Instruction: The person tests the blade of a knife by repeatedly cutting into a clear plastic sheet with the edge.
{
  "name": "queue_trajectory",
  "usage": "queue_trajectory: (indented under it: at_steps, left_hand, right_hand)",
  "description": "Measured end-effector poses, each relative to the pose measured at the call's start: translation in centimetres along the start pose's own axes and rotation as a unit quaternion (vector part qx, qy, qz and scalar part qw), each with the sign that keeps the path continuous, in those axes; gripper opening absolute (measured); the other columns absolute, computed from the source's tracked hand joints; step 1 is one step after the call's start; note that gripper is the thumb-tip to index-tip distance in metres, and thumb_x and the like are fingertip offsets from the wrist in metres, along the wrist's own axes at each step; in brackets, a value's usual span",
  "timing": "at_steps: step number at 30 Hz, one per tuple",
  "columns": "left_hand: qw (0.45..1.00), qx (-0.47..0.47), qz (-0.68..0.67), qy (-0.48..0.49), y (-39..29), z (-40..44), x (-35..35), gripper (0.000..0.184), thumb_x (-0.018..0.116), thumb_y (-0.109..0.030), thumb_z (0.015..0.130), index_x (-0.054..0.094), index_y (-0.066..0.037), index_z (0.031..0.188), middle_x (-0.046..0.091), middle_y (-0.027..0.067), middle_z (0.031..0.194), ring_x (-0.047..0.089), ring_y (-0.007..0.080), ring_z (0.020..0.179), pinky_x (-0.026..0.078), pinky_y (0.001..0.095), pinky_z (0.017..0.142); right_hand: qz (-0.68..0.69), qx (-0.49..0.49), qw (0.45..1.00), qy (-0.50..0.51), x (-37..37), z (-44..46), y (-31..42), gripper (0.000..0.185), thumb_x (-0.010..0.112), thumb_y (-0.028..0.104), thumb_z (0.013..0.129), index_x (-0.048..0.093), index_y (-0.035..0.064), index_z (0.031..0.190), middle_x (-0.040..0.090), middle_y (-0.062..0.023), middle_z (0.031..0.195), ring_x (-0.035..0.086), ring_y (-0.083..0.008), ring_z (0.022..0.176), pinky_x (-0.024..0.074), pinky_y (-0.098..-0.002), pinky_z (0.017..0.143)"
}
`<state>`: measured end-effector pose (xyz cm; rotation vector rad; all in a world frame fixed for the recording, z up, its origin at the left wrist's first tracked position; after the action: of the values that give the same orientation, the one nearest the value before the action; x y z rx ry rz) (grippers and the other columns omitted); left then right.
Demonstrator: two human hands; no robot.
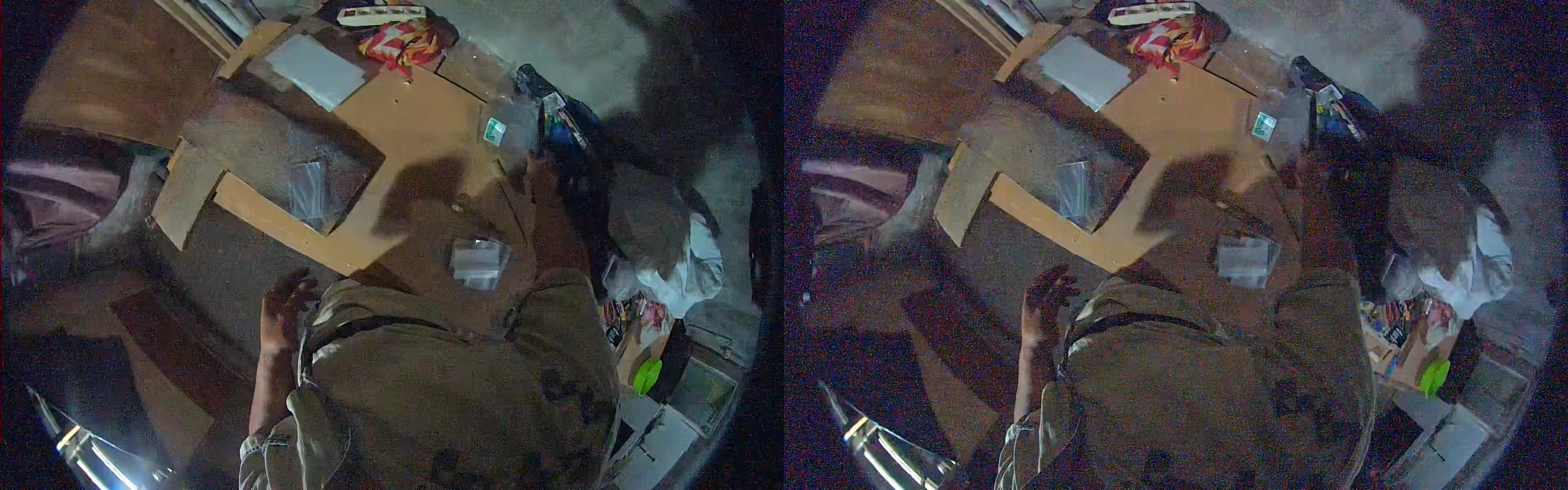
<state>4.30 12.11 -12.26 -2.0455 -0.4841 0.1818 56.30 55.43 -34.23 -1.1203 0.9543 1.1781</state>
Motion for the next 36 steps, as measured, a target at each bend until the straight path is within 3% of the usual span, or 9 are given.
queue_trajectory:
  at_steps: [2,7,10,11,13,15,17,22,36]
  left_hand:
    - [1.0,-0.01,0.002,-0.018,-0.5,-0.2,0.5,0.042,0.058,-0.019,0.085,0.051,0.005,0.119,0.062,0.0135,0.103,0.061,0.0195,0.086,0.046,0.0315,0.078]
    - [0.999,-0.036,-0.012,-0.035,0.4,0.1,0.7,0.046,0.06,-0.022,0.084,0.051,0.005,0.12,0.061,0.0148,0.105,0.061,0.0204,0.087,0.046,0.0314,0.079]
    - [0.999,-0.018,0.022,-0.02,0.0,0.2,1.3,0.048,0.061,-0.025,0.084,0.05,0.005,0.12,0.061,0.0147,0.105,0.061,0.0199,0.088,0.046,0.0307,0.078]
    - [0.999,-0.027,0.008,-0.016,0.2,0.2,1.3,0.049,0.061,-0.026,0.084,0.05,0.005,0.12,0.061,0.0147,0.105,0.061,0.0198,0.089,0.046,0.0304,0.078]
    - [0.999,-0.037,-0.006,-0.012,1.1,0.2,1.3,0.05,0.061,-0.027,0.084,0.05,0.005,0.121,0.061,0.0147,0.106,0.061,0.0198,0.089,0.046,0.0301,0.078]
    - [0.998,0.021,-0.059,-0.004,1.4,0.1,1.4,0.051,0.061,-0.028,0.085,0.049,0.005,0.121,0.061,0.0141,0.105,0.06,0.0187,0.091,0.046,0.0295,0.078]
    - [0.999,-0.017,-0.03,-0.015,0.3,0.0,2.0,0.051,0.061,-0.028,0.085,0.049,0.006,0.121,0.061,0.0142,0.105,0.06,0.0188,0.091,0.046,0.0298,0.078]
    - [0.999,-0.039,-0.009,-0.017,0.8,0.3,1.8,0.046,0.06,-0.024,0.086,0.05,0.005,0.121,0.061,0.014,0.105,0.06,0.0187,0.09,0.046,0.0303,0.079]
    - [0.997,0.003,-0.072,-0.018,0.2,-0.1,2.1,0.039,0.059,-0.016,0.086,0.053,0.004,0.118,0.064,0.012,0.101,0.06,0.017,0.092,0.046,0.0294,0.08]
  right_hand:
    - [0.06,0.043,0.997,-0.008,-0.4,0.6,0.1,0.054,0.054,0.055,0.082,0.063,0.0083,0.107,0.063,-0.014,0.084,0.061,-0.0366,0.063,0.0502,-0.0448,0.057]
    - [0.228,0.022,0.972,0.045,-3.7,1.2,1.7,0.076,0.056,0.067,0.073,0.062,-0.0008,0.107,0.06,-0.0232,0.109,0.057,-0.0398,0.102,0.0449,-0.0472,0.087]
    - [0.095,0.159,0.962,0.2,5.2,3.7,-2.5,0.081,0.058,0.067,0.072,0.058,-0.0028,0.112,0.059,-0.0252,0.109,0.054,-0.0405,0.105,0.0404,-0.0482,0.092]
    - [0.094,0.157,0.962,0.202,3.7,2.9,-1.8,0.081,0.058,0.067,0.072,0.058,-0.0028,0.112,0.059,-0.0252,0.109,0.054,-0.0405,0.105,0.0404,-0.0482,0.092]
    - [0.333,0.076,0.937,0.072,-2.5,1.4,1.3,0.08,0.063,0.064,0.07,0.058,-0.0024,0.113,0.059,-0.0269,0.109,0.055,-0.0393,0.105,0.0401,-0.0446,0.094]
    - [0.369,0.114,0.917,0.103,3.0,2.6,-0.5,0.076,0.066,0.061,0.069,0.059,-0.0023,0.111,0.06,-0.0263,0.107,0.056,-0.0382,0.103,0.0407,-0.0445,0.092]
    - [0.404,0.152,0.892,0.133,7.3,3.3,-2.1,0.072,0.069,0.058,0.068,0.061,-0.0023,0.108,0.06,-0.0256,0.105,0.057,-0.0371,0.101,0.0413,-0.0444,0.09]
    - [0.336,0.04,0.919,0.202,3.0,2.7,0.5,0.064,0.062,0.052,0.077,0.057,0.003,0.118,0.056,-0.0188,0.119,0.054,-0.0327,0.107,0.0413,-0.0445,0.089]
    - [0.314,0.031,0.927,0.205,-1.0,1.5,0.4,0.041,0.059,0.04,0.08,0.061,0.0046,0.101,0.06,-0.0121,0.095,0.058,-0.0261,0.086,0.045,-0.0392,0.076]
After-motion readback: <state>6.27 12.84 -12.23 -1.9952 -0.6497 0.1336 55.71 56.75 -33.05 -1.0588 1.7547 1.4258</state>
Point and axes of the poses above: each hand's wrist, its own z-axis towards the middle knuckle, its own x-axis out of the palm, y = z × x, the point moved 5 cm from there along z, towards the middle knuckle
